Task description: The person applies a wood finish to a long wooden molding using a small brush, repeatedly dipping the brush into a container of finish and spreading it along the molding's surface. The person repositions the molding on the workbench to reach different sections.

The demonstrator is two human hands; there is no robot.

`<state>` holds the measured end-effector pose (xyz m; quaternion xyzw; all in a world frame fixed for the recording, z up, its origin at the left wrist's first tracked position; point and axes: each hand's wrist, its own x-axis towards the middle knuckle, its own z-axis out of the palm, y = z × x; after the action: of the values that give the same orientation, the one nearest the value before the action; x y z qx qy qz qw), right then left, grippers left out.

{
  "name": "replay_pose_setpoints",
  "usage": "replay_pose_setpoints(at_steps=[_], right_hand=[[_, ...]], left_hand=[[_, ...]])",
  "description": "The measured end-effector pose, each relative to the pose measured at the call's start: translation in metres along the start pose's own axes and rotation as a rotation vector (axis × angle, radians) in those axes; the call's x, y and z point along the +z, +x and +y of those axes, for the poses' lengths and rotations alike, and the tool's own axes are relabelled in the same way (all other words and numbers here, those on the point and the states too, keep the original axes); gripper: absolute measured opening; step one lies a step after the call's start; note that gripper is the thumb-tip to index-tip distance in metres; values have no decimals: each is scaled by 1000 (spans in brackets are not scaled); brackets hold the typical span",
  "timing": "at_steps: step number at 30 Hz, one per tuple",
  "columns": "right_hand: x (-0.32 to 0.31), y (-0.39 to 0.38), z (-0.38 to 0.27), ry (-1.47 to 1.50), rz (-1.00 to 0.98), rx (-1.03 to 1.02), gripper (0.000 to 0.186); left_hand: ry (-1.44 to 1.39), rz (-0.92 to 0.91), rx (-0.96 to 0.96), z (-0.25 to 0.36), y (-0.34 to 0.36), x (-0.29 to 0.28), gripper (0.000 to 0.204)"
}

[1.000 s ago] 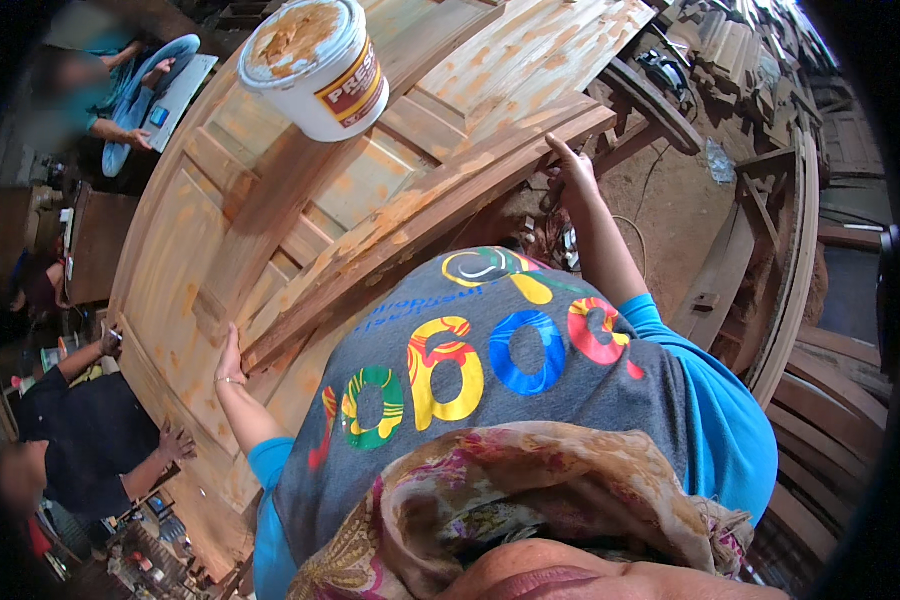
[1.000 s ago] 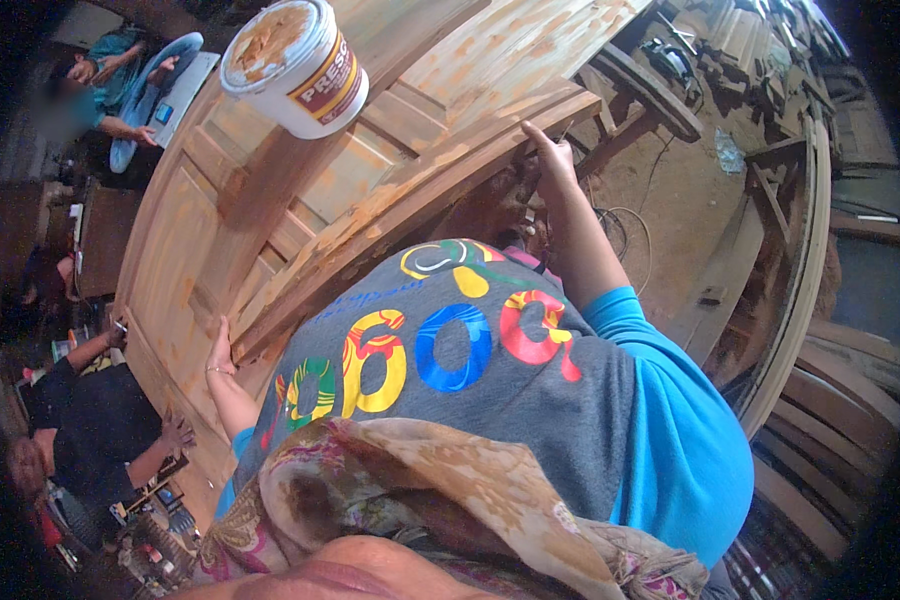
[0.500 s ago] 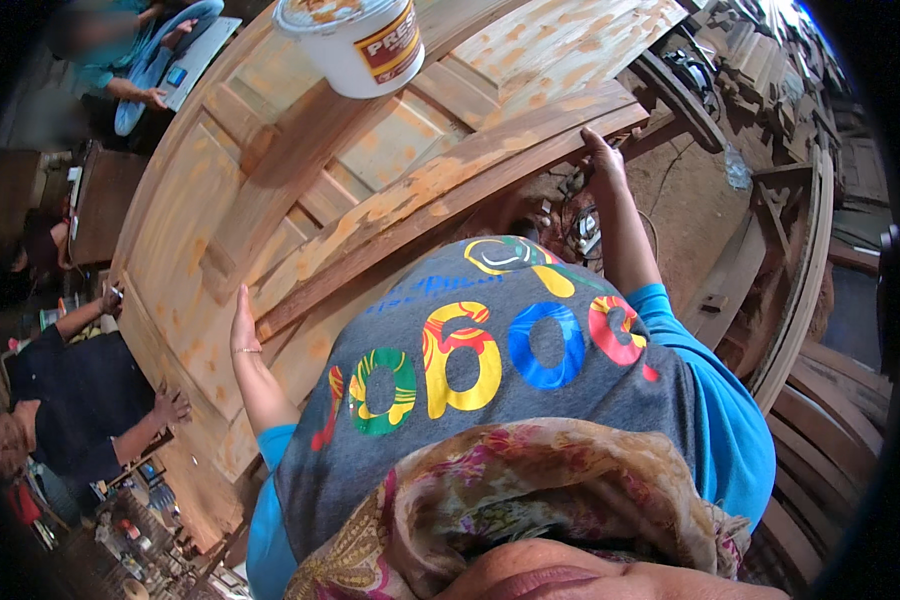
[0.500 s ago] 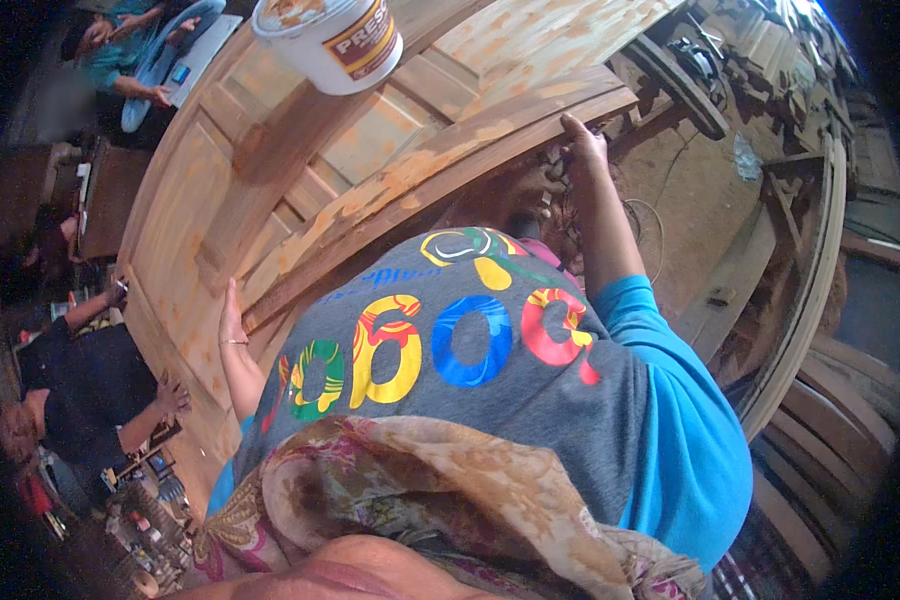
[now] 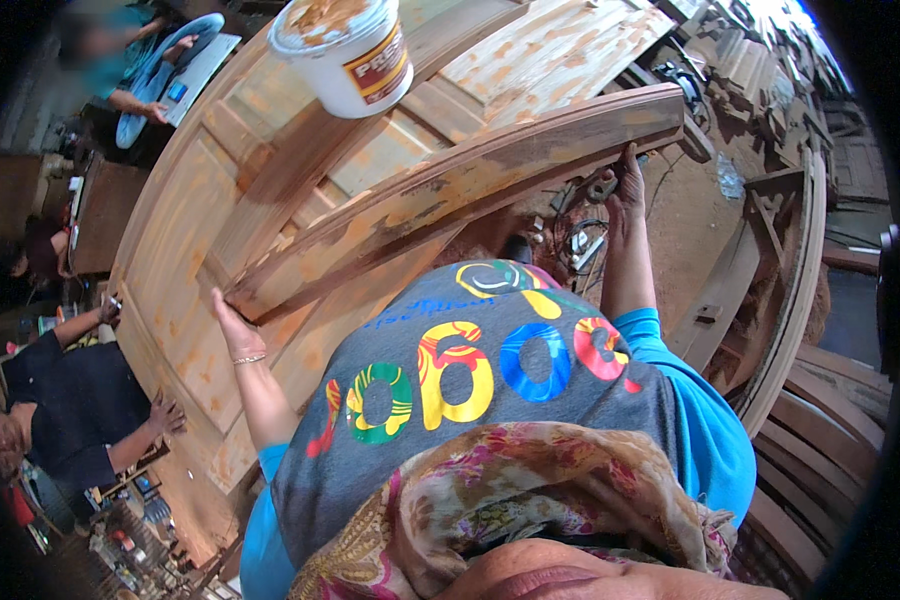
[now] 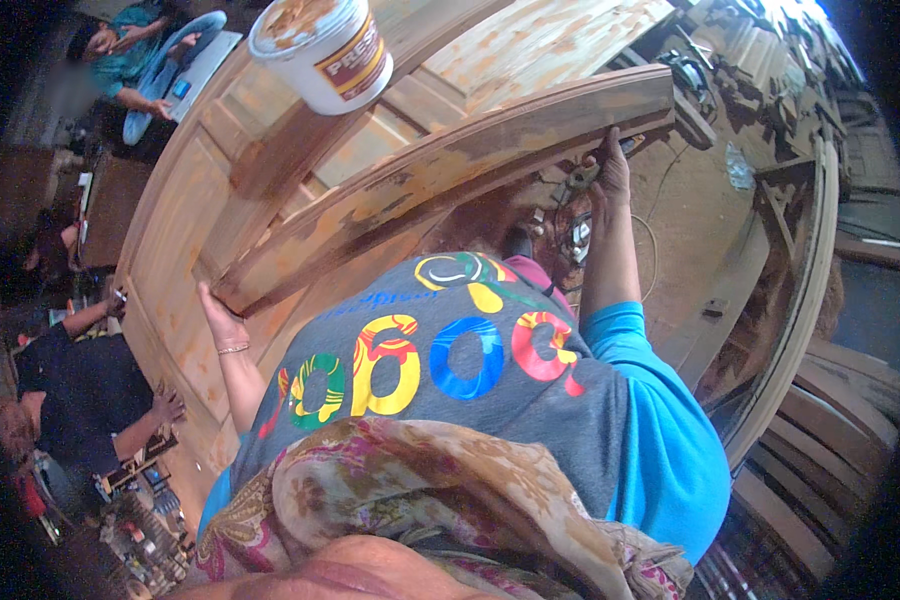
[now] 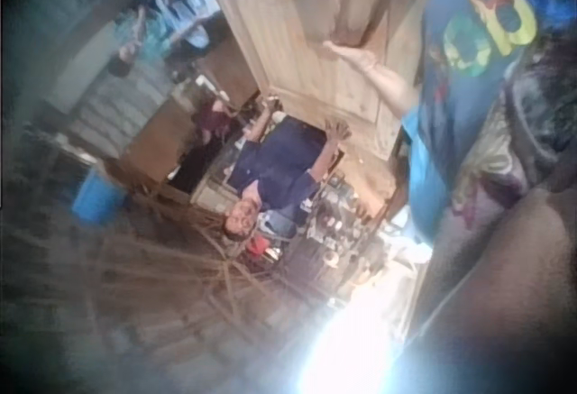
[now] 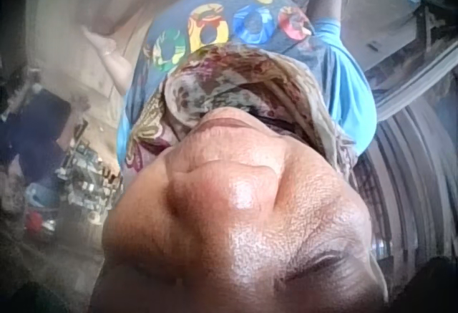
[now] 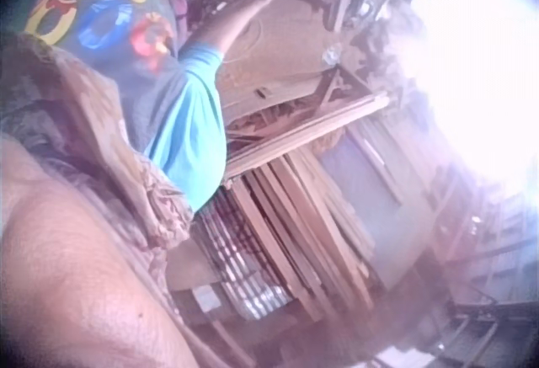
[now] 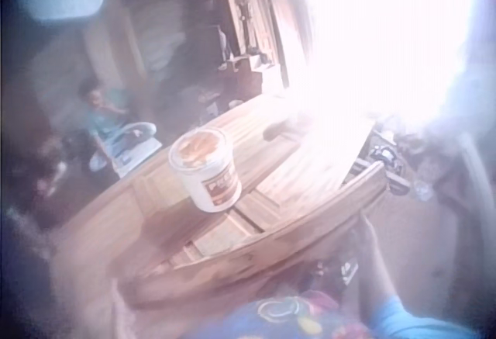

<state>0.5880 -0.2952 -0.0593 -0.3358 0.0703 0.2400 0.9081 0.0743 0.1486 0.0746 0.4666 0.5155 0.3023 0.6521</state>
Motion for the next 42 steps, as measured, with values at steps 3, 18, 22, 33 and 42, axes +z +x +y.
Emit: replay_pose_setpoints(at_steps=[3,18,22,33,42], right_hand=[[3,18,-21,98,-52,-113,44],[-12,-20,-93,372,-344,-316,50],[15,-85,-140,98,103,-672,50],[110,-265,-446,-739,530,-1355,69],[130,-290,-488,-1284,846,-1292,60]], left_hand=[[-261,177,162,-7,-7,48,84],[-534,127,243,0,35,93,87],[-445,41,134,16,11,164,91],[-189,-939,-418,-27,-100,371,103],[-106,-969,-216,-21,-88,422,68]])
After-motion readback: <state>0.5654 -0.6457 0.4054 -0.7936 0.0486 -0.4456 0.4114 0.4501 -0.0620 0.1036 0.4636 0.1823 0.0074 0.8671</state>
